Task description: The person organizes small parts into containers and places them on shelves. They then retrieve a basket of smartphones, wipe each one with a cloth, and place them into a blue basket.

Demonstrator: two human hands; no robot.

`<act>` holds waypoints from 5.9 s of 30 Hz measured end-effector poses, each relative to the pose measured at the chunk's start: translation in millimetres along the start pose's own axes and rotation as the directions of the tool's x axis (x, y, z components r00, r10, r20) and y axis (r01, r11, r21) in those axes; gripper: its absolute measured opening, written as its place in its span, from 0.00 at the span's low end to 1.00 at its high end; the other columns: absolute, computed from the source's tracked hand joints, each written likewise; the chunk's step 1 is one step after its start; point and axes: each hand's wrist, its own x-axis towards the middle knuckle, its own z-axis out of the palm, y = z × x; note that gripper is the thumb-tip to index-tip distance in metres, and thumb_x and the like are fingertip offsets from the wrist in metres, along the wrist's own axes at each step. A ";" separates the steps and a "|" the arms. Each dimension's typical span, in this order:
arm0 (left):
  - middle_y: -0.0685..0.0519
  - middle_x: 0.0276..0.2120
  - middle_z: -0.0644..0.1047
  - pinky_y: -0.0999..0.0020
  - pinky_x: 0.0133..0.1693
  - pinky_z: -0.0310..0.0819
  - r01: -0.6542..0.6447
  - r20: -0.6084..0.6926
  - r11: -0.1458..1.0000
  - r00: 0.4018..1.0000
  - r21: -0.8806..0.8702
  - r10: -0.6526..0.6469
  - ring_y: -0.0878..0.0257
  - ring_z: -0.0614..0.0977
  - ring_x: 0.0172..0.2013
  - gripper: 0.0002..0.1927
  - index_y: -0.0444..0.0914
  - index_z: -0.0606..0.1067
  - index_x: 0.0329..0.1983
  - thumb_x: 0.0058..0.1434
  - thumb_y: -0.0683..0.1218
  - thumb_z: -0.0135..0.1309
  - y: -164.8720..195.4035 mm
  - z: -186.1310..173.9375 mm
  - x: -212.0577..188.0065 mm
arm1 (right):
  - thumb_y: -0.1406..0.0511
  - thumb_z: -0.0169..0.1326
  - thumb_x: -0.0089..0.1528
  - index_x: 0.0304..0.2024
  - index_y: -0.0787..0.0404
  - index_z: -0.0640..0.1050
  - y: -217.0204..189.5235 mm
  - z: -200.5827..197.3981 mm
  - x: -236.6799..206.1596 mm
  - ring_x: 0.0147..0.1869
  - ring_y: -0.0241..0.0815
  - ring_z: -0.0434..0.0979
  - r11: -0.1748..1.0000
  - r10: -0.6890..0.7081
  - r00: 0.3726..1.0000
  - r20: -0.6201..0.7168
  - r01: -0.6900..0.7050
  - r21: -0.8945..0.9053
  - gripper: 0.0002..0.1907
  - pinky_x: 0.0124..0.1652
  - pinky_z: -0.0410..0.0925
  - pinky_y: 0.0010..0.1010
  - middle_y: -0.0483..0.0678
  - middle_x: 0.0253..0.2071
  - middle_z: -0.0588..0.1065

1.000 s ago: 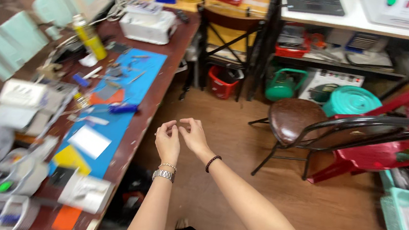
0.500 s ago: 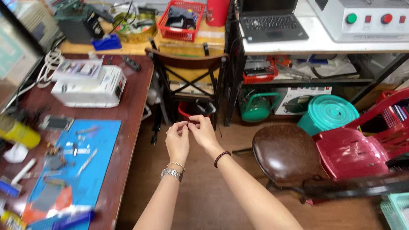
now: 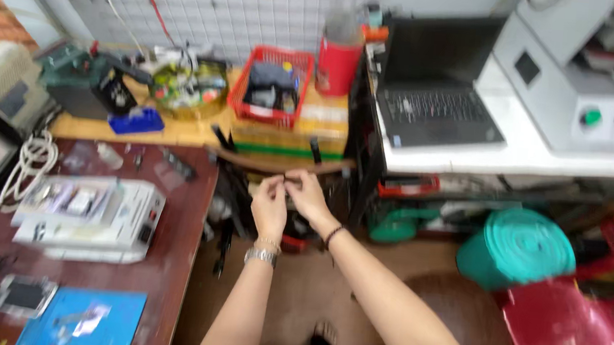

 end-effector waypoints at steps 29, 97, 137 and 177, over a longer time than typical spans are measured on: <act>0.44 0.45 0.83 0.65 0.40 0.76 0.391 0.266 0.892 0.906 -0.227 -0.329 0.61 0.81 0.38 0.28 0.31 0.79 0.52 0.73 0.59 0.41 -161.7 55.2 427.0 | 0.59 0.57 0.64 0.52 0.65 0.76 64.0 91.2 469.9 0.61 0.57 0.75 0.959 -0.188 0.962 -0.199 0.136 -0.249 0.19 0.59 0.66 0.40 0.57 0.54 0.76; 0.54 0.37 0.81 0.72 0.43 0.72 0.088 -0.847 0.971 -0.511 -0.222 -0.148 0.69 0.78 0.38 0.09 0.35 0.77 0.40 0.67 0.47 0.56 23.5 -539.3 -960.1 | 0.49 0.53 0.64 0.45 0.63 0.83 -351.1 270.1 -975.6 0.38 0.35 0.82 0.825 -0.194 -0.820 0.538 0.161 0.542 0.25 0.40 0.72 0.31 0.49 0.35 0.83; 0.45 0.48 0.80 0.50 0.41 0.82 -0.044 -0.651 0.651 0.119 -0.758 -0.750 0.49 0.85 0.45 0.19 0.37 0.72 0.59 0.68 0.36 0.38 -65.7 -872.1 -1162.5 | 0.49 0.52 0.67 0.50 0.63 0.79 -371.4 311.6 -1067.8 0.46 0.44 0.78 0.634 0.278 -0.349 0.895 -0.633 -0.444 0.24 0.48 0.73 0.38 0.50 0.47 0.79; 0.47 0.72 0.63 0.64 0.67 0.58 0.347 -0.876 0.901 0.476 0.262 0.072 0.52 0.72 0.67 0.35 0.48 0.78 0.61 0.57 0.27 0.42 125.4 -685.3 -1198.7 | 0.77 0.48 0.51 0.53 0.69 0.78 -360.2 198.2 -1119.8 0.59 0.71 0.66 0.508 -0.805 0.266 0.531 0.772 0.382 0.26 0.59 0.62 0.52 0.68 0.59 0.68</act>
